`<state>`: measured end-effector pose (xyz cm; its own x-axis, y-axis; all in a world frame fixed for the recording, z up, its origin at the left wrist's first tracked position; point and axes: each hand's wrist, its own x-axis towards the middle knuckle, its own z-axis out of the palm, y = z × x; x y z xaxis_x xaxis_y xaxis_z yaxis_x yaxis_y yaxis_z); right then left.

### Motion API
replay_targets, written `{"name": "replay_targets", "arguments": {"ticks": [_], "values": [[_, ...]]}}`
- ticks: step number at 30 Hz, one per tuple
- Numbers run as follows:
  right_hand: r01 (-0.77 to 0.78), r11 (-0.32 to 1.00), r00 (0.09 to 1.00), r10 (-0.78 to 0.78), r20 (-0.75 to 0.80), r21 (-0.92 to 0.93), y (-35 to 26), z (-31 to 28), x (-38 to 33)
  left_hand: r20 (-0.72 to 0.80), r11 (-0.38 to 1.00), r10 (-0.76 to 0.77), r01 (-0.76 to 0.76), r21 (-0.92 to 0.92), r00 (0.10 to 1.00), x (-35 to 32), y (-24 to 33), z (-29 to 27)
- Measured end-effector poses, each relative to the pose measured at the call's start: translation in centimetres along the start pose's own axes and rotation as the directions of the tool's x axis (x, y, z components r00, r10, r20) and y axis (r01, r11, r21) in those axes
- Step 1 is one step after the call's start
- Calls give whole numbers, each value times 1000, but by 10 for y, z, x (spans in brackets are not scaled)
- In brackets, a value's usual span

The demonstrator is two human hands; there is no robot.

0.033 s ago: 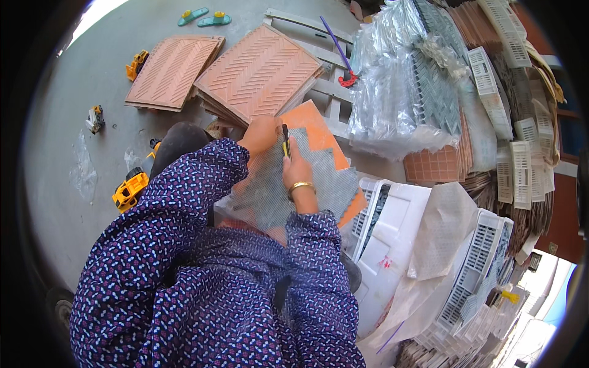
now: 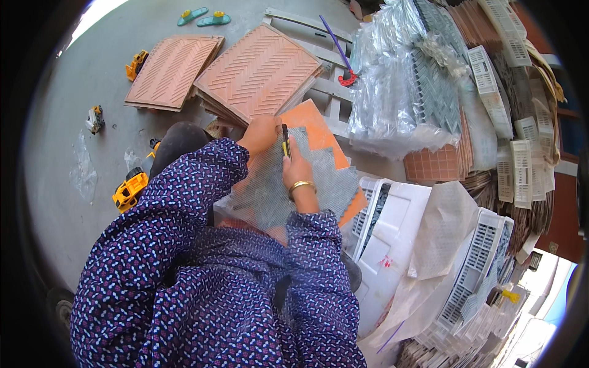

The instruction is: The person sits on the floor and uses a utility knife to cut a gray mesh tile placed on an orange board. They score the tile along a straight line and then snap it to separate the pieces.

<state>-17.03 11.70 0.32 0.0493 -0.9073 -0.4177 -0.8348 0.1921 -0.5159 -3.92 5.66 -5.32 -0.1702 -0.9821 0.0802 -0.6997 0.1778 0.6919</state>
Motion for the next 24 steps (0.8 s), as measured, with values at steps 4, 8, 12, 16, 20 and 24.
{"name": "replay_targets", "arguments": {"ticks": [4,8,12,16,20,24], "values": [[86,995,995,-88,-46,-44,12,9,0,-21,998,18,-19,-59,1000,-1,-3,3],[78,983,997,-77,-13,169,23,21,0,-106,996,90,-90,-1,990,-1,0,2],[99,967,995,-104,7,236,29,19,-1,-100,992,116,-120,-33,988,-4,6,-4],[113,968,993,-118,9,222,22,16,3,-81,992,110,-115,-55,991,-6,13,-9],[157,984,986,-161,41,80,18,9,-10,-75,998,25,-29,-62,997,-6,12,-12],[123,991,990,-126,55,55,12,4,-28,-69,990,36,-45,-133,997,-7,10,-14]]}}
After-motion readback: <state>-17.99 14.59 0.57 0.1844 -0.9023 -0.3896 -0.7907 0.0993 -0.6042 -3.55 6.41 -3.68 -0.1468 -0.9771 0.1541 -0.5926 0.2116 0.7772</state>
